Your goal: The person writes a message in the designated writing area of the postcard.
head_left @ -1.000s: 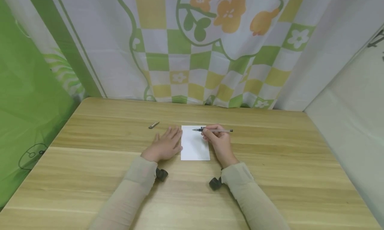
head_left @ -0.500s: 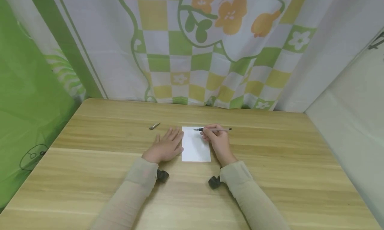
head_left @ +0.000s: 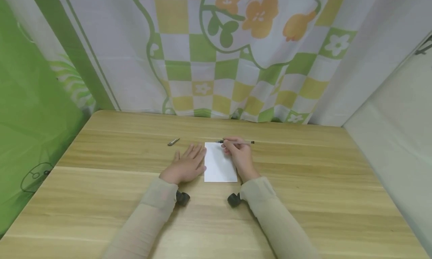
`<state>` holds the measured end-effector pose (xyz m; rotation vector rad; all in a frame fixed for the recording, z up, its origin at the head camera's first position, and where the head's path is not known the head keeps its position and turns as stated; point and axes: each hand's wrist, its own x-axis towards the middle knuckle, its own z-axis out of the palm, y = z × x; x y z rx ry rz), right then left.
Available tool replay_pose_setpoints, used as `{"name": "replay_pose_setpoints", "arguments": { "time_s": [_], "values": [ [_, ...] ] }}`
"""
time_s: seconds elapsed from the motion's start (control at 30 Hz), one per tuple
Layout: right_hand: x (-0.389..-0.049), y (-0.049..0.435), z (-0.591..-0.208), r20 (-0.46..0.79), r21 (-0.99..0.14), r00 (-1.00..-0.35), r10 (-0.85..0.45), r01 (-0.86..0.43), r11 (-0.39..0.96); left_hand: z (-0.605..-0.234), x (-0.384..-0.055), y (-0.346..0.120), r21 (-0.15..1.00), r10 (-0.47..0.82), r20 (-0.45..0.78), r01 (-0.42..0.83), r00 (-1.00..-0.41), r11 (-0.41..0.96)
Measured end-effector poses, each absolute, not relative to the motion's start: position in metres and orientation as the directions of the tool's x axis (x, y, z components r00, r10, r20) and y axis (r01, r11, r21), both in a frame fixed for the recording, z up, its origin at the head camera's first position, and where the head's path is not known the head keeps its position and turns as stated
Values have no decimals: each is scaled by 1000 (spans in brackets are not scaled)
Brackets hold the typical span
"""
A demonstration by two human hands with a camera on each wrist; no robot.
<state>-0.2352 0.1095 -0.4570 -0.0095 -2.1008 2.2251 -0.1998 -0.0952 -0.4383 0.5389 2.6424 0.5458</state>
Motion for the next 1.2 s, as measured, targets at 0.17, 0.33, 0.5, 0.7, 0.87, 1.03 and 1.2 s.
{"name": "replay_pose_setpoints", "arguments": {
  "time_s": [0.17,0.33,0.5,0.7,0.87,1.03,1.2],
  "values": [
    [-238,102,-458,46,-998,-998,37,-47,-31,-437,-200,-95,428,424,-293,279,-857,860],
    [-240,95,-459,36,-998,-999,26,-38,-50,-442,-201,-95,412,417,-297,278,-859,868],
    [-244,90,-461,34,-999,-999,40,-35,-27,-441,-200,-93,401,419,-292,288,-860,870],
    [-248,88,-464,43,-999,-998,50,-41,24,-441,-200,-93,395,420,-304,288,-855,872],
    [-249,89,-466,32,-998,-998,49,-29,50,-441,-201,-93,404,419,-313,280,-852,871],
    [-250,90,-469,58,-996,-997,44,-55,68,-439,-201,-93,405,420,-312,280,-852,870],
    [-251,90,-471,88,-994,-996,30,-85,67,-437,-201,-93,412,421,-316,276,-850,868]
  ]
}}
